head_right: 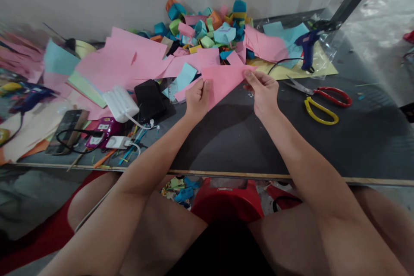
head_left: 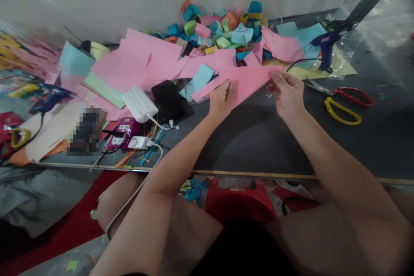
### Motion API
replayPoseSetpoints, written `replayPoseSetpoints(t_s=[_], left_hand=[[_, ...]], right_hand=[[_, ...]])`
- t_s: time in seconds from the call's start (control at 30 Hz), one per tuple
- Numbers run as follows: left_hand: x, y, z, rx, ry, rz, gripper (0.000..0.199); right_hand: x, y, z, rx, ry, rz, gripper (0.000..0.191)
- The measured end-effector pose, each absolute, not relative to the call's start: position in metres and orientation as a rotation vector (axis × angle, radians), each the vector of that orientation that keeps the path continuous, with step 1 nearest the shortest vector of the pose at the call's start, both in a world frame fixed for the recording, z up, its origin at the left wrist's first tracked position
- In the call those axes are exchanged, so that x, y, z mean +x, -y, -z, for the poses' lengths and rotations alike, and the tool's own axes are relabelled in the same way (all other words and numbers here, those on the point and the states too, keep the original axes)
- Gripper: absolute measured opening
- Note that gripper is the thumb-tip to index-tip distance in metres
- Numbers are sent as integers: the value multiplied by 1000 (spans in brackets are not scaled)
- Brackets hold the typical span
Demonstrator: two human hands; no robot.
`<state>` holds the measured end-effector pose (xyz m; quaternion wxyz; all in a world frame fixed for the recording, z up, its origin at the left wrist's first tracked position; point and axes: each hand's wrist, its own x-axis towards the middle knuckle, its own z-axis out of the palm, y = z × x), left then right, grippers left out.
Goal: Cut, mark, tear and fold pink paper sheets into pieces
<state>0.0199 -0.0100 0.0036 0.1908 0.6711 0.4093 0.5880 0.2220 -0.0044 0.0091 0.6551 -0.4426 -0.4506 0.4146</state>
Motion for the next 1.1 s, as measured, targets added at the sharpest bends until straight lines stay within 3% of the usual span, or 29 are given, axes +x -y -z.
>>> replayPoseSetpoints(t_s=[1.1], left_hand=[[17, 10, -1, 1915, -1110, -1613, 66]], right_hand=[[229, 1, -13, -1002, 1002, -949, 34]])
